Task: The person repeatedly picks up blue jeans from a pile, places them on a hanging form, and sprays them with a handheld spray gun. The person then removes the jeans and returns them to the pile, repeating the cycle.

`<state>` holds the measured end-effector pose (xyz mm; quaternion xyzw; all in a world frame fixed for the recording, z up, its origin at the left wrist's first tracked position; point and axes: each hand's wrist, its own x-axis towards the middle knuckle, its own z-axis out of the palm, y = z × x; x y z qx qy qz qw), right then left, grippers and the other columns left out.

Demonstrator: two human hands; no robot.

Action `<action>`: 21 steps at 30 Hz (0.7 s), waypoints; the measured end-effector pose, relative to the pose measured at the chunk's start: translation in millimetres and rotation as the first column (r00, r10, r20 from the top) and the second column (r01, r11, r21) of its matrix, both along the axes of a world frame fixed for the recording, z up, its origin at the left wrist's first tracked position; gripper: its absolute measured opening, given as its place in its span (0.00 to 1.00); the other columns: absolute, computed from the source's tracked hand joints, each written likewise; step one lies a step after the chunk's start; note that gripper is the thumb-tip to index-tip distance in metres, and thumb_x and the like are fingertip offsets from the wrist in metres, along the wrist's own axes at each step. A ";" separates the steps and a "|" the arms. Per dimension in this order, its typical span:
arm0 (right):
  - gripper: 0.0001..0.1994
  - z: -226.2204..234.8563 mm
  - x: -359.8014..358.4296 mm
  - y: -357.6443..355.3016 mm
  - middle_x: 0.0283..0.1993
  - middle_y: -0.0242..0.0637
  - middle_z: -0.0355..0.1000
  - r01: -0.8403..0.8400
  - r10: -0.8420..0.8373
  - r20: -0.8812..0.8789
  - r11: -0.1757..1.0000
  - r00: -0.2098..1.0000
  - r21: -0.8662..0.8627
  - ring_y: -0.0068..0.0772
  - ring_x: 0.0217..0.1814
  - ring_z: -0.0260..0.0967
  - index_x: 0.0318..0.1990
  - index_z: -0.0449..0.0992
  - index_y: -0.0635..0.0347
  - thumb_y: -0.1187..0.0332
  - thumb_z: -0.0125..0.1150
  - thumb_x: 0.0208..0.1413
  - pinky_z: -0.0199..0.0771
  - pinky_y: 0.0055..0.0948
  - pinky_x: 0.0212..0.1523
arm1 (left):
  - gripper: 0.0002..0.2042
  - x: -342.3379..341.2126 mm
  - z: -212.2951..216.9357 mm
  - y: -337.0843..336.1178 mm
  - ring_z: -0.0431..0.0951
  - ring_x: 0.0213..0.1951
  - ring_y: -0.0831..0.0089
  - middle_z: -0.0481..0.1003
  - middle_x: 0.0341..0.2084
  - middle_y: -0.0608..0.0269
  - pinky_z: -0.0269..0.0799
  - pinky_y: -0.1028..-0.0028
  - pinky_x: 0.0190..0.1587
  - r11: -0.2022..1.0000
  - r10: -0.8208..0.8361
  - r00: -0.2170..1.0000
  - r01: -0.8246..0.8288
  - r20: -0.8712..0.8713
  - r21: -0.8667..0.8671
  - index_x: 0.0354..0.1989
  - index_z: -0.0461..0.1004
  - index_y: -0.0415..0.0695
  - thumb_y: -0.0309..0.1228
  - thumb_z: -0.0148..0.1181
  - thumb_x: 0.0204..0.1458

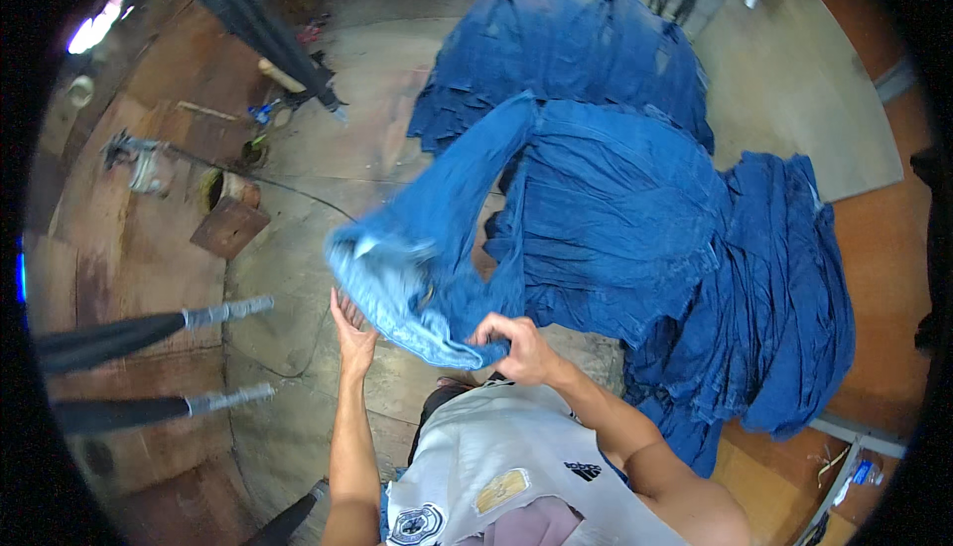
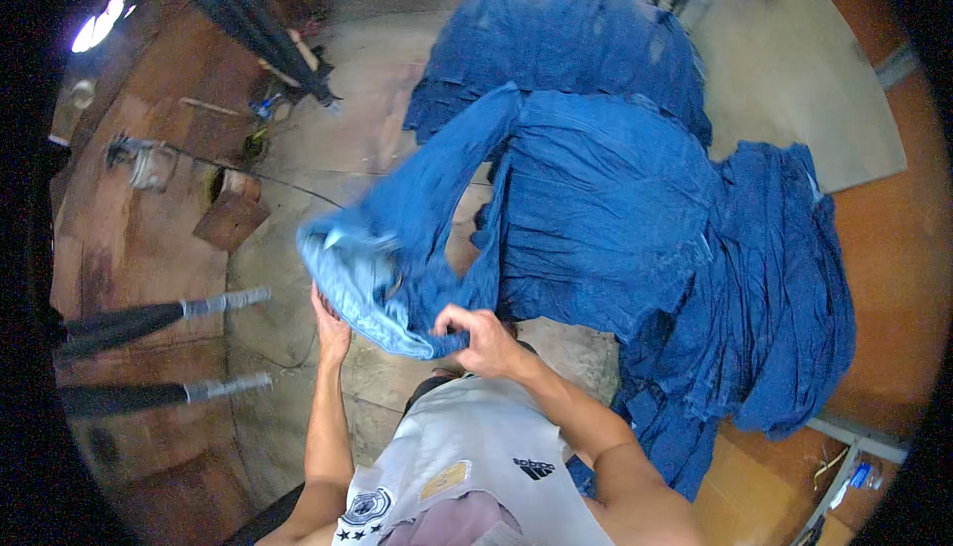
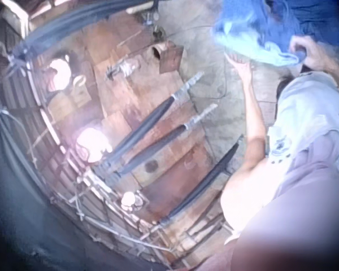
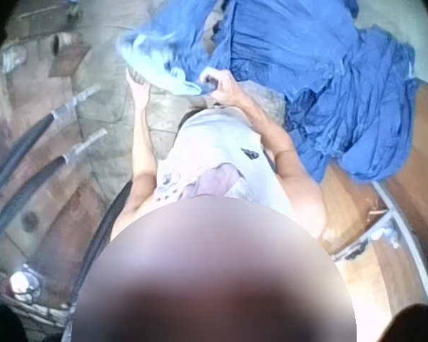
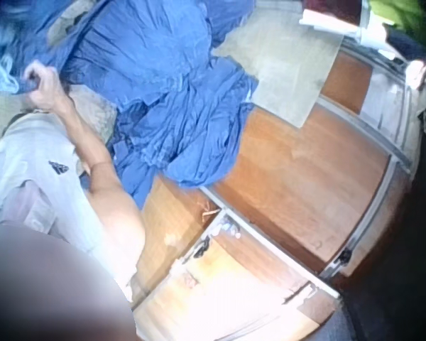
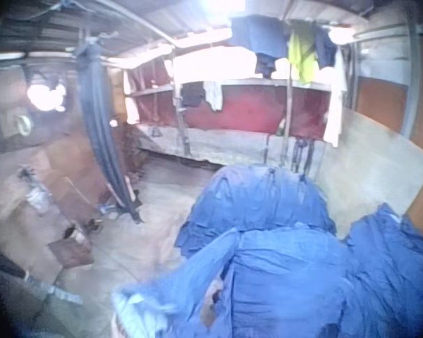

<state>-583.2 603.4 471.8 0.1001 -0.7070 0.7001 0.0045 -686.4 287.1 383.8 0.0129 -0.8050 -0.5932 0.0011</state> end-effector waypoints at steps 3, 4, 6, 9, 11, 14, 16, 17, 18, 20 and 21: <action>0.15 13.9 8.0 -22.9 0.40 0.42 0.79 -0.235 0.203 0.213 0.962 0.956 0.141 0.32 0.43 0.78 0.41 0.71 0.64 0.74 0.70 0.49 0.74 0.31 0.44 | 0.25 21.0 26.3 -43.1 0.77 0.50 0.69 0.78 0.47 0.56 0.71 0.69 0.56 0.961 -0.207 0.973 0.221 0.100 -0.164 0.55 0.73 0.36 0.22 0.71 0.45; 0.14 18.6 6.8 -27.8 0.38 0.40 0.78 -0.281 0.264 0.200 0.958 0.944 0.062 0.31 0.41 0.76 0.41 0.71 0.63 0.75 0.70 0.49 0.72 0.30 0.43 | 0.25 30.5 30.1 -59.8 0.77 0.50 0.69 0.79 0.46 0.57 0.72 0.69 0.56 0.920 -0.259 0.934 0.317 0.247 -0.233 0.54 0.74 0.36 0.21 0.71 0.44; 0.12 23.4 3.6 -37.6 0.35 0.36 0.76 -0.396 0.389 0.226 0.918 0.893 -0.014 0.28 0.37 0.72 0.39 0.73 0.62 0.76 0.70 0.49 0.69 0.29 0.41 | 0.21 61.5 30.9 -91.8 0.78 0.47 0.70 0.80 0.44 0.59 0.73 0.70 0.53 0.980 -0.154 0.926 0.189 0.345 -0.069 0.50 0.77 0.36 0.22 0.71 0.45; 0.13 12.0 -0.7 -59.5 0.37 0.43 0.78 -0.450 0.392 0.239 0.848 0.888 0.279 0.36 0.32 0.74 0.42 0.74 0.64 0.72 0.67 0.49 0.71 0.33 0.37 | 0.21 119.9 25.9 -137.4 0.79 0.46 0.71 0.81 0.43 0.59 0.73 0.70 0.52 0.991 -0.117 0.886 0.076 0.449 0.110 0.50 0.77 0.37 0.26 0.72 0.46; 0.15 -8.2 5.7 -78.0 0.38 0.49 0.79 -0.435 0.374 0.222 0.784 0.900 0.442 0.44 0.27 0.74 0.45 0.76 0.63 0.69 0.63 0.48 0.72 0.38 0.33 | 0.21 163.4 21.6 -167.6 0.79 0.46 0.72 0.81 0.43 0.60 0.73 0.71 0.52 0.992 -0.129 0.813 0.100 0.568 0.082 0.50 0.77 0.37 0.28 0.72 0.47; 0.15 -52.8 14.3 -122.5 0.40 0.52 0.78 -0.649 0.410 0.509 0.557 0.757 0.518 0.55 0.42 0.76 0.43 0.77 0.62 0.67 0.64 0.47 0.74 0.45 0.42 | 0.23 208.4 11.8 -202.2 0.79 0.43 0.73 0.81 0.41 0.60 0.74 0.71 0.49 0.975 -0.189 0.791 0.223 0.581 0.012 0.50 0.77 0.37 0.35 0.74 0.48; 0.17 -77.9 27.0 -152.6 0.42 0.56 0.77 -0.835 0.522 0.654 0.285 0.547 0.471 0.55 0.45 0.75 0.43 0.77 0.62 0.60 0.62 0.49 0.73 0.47 0.46 | 0.28 230.6 1.5 -226.1 0.78 0.42 0.71 0.80 0.41 0.59 0.73 0.70 0.48 0.898 -0.415 0.598 0.391 0.686 0.203 0.50 0.78 0.36 0.48 0.71 0.51; 0.25 -85.6 34.0 -168.7 0.45 0.56 0.77 -0.882 0.513 0.718 0.283 0.471 0.377 0.53 0.48 0.74 0.47 0.78 0.61 0.47 0.59 0.53 0.71 0.48 0.49 | 0.31 242.0 -4.4 -236.9 0.77 0.44 0.70 0.80 0.43 0.58 0.72 0.69 0.49 0.930 -0.333 0.565 0.331 0.755 0.163 0.52 0.78 0.37 0.54 0.66 0.53; 0.28 -91.0 36.7 -183.7 0.47 0.56 0.77 -0.861 0.470 0.725 0.352 0.503 0.368 0.53 0.51 0.74 0.48 0.78 0.61 0.43 0.58 0.53 0.70 0.47 0.51 | 0.35 255.8 -10.3 -248.0 0.76 0.47 0.69 0.79 0.44 0.57 0.71 0.69 0.50 0.959 -0.232 0.517 0.264 0.824 0.104 0.54 0.77 0.37 0.60 0.62 0.54; 0.35 -91.8 39.0 -213.7 0.51 0.56 0.77 -0.830 0.321 0.795 0.417 0.515 0.369 0.53 0.55 0.73 0.52 0.78 0.61 0.36 0.55 0.54 0.69 0.46 0.55 | 0.37 283.8 -18.8 -269.0 0.76 0.45 0.68 0.80 0.43 0.56 0.70 0.68 0.49 0.988 -0.151 0.626 0.130 0.765 0.088 0.51 0.79 0.37 0.65 0.54 0.56; 0.38 -90.5 38.6 -230.7 0.52 0.57 0.76 -0.833 0.352 0.769 0.378 0.533 0.404 0.53 0.57 0.72 0.54 0.77 0.63 0.33 0.55 0.54 0.69 0.44 0.58 | 0.34 293.2 -23.0 -281.9 0.75 0.43 0.69 0.80 0.40 0.58 0.70 0.69 0.45 0.983 -0.148 0.597 0.178 0.789 0.050 0.49 0.80 0.38 0.62 0.55 0.57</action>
